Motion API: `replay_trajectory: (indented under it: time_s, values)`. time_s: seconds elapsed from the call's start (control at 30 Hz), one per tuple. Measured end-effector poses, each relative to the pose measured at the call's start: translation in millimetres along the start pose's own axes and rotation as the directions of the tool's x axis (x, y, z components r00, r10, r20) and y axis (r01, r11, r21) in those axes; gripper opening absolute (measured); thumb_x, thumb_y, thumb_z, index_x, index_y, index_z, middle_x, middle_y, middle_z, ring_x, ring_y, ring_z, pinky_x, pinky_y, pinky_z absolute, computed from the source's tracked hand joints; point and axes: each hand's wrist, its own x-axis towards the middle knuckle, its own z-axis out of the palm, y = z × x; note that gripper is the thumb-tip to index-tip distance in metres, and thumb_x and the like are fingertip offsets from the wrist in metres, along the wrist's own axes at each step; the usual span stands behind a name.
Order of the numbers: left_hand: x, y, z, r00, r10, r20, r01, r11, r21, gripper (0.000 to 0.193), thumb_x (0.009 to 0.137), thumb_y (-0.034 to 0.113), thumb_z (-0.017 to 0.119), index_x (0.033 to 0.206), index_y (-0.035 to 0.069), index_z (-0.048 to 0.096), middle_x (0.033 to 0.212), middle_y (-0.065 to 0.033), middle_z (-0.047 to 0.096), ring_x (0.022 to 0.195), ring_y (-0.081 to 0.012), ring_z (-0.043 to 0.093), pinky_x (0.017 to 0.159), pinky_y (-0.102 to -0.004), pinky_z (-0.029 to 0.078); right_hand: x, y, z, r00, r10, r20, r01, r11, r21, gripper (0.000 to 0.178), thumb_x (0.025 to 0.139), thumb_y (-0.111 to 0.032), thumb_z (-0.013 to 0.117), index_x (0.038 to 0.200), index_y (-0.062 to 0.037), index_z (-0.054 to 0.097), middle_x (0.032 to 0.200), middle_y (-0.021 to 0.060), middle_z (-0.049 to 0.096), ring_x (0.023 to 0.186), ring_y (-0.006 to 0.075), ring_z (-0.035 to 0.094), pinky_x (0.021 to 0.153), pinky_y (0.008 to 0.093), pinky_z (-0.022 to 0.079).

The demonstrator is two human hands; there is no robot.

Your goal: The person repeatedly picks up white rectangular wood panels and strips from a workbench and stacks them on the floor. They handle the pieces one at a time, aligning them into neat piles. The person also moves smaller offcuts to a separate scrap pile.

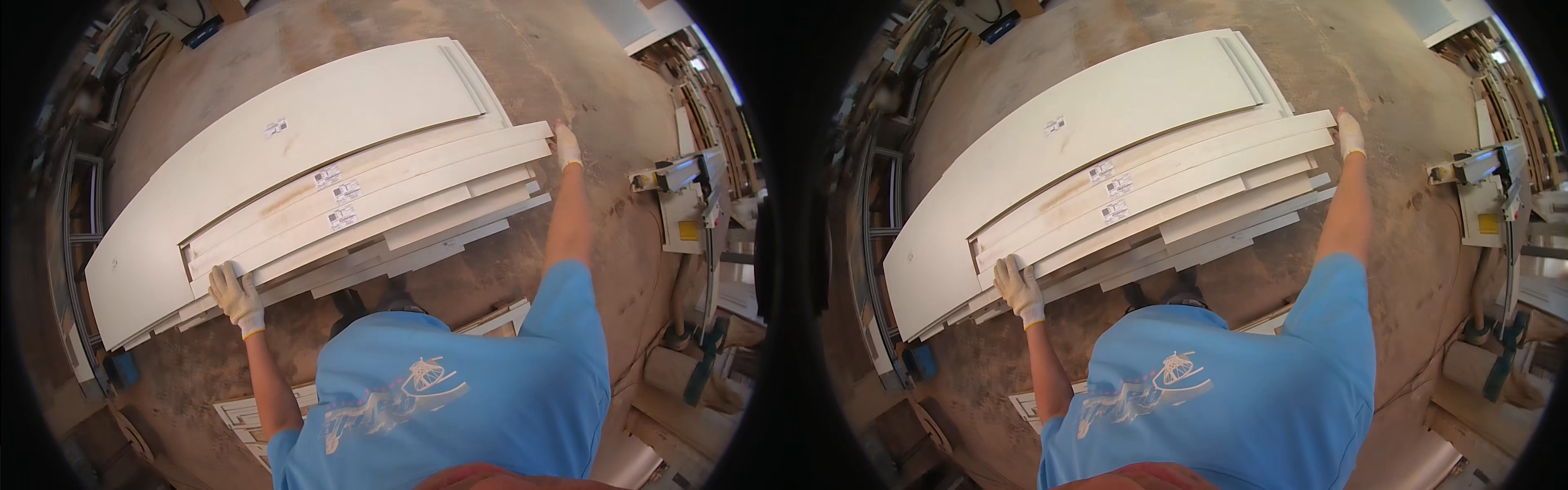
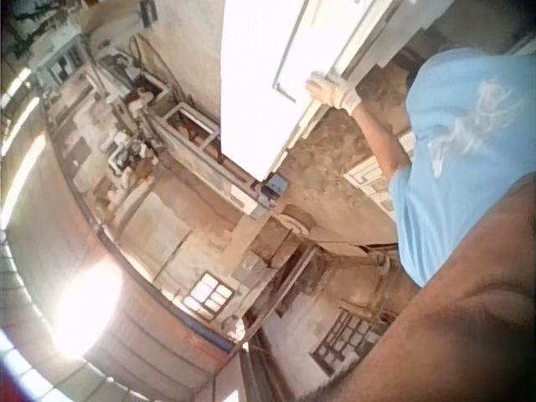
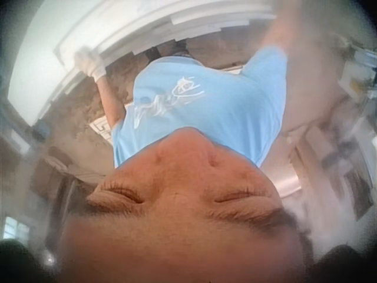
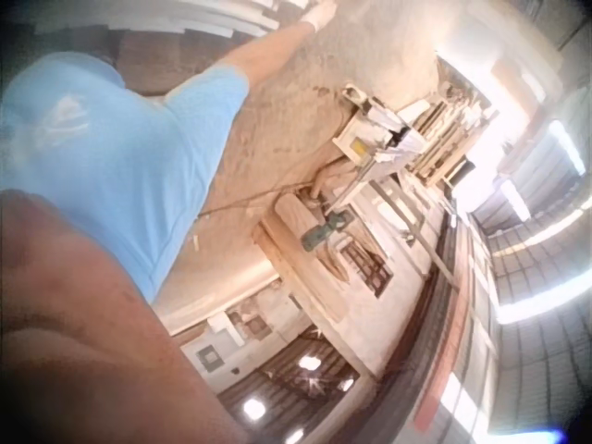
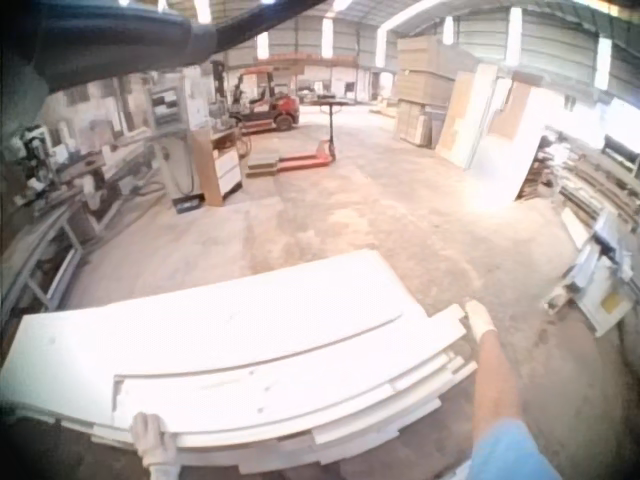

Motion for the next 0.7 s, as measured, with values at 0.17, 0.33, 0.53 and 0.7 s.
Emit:
replay_trajectory:
  time_s: [0.17,0.33,0.53,0.7]
  values:
    - [-5.8,-7.5,3.0,0.993,-0.049,0.107,0.049,0.999,0.009,0.068,0.094,0.041,0.072,0.153,0.009,0.056,0.161,-0.0262,0.046,0.154,-0.0445,0.036,0.128,-0.0582,0.024,34.4,45.7,7.7,0.944,-0.110,0.312,0.044,0.976,0.211,0.045,0.109,-0.036,0.058,0.130,0.0029,0.069,0.118,0.0096,0.073,0.106,0.0235,0.068,0.097,0.0410,0.054]
    - [-4.7,0.6,-0.4,0.995,-0.090,0.045,0.092,0.995,-0.040,0.068,0.091,0.042,0.077,0.149,0.012,0.057,0.158,-0.0209,0.047,0.152,-0.0423,0.037,0.127,-0.0626,0.022,54.9,48.7,5.1,0.929,-0.111,0.353,0.073,0.990,0.120,0.050,0.110,-0.038,0.058,0.136,0.0042,0.066,0.133,0.0120,0.069,0.119,0.0228,0.066,0.106,0.0372,0.051]
    - [-2.7,3.3,-10.4,0.994,-0.073,0.078,0.076,0.997,-0.034,0.067,0.090,0.041,0.078,0.148,0.013,0.058,0.156,-0.0212,0.049,0.150,-0.0421,0.038,0.126,-0.0609,0.025,46.6,36.7,-4.5,0.866,-0.086,0.492,-0.006,0.983,0.182,0.055,0.109,-0.041,0.060,0.141,0.0040,0.063,0.140,0.0124,0.067,0.128,0.0252,0.063,0.112,0.0402,0.046]
    - [-2.5,-1.8,-4.3,0.999,-0.034,0.015,0.034,0.999,-0.014,0.060,0.092,0.040,0.076,0.142,0.009,0.064,0.154,-0.0217,0.053,0.146,-0.0427,0.044,0.122,-0.0559,0.032,-3.2,-37.1,7.6,0.871,-0.359,0.334,0.483,0.505,-0.716,0.062,0.107,-0.040,0.056,0.148,0.0059,0.057,0.151,0.0234,0.061,0.140,0.0358,0.059,0.118,0.0437,0.043]
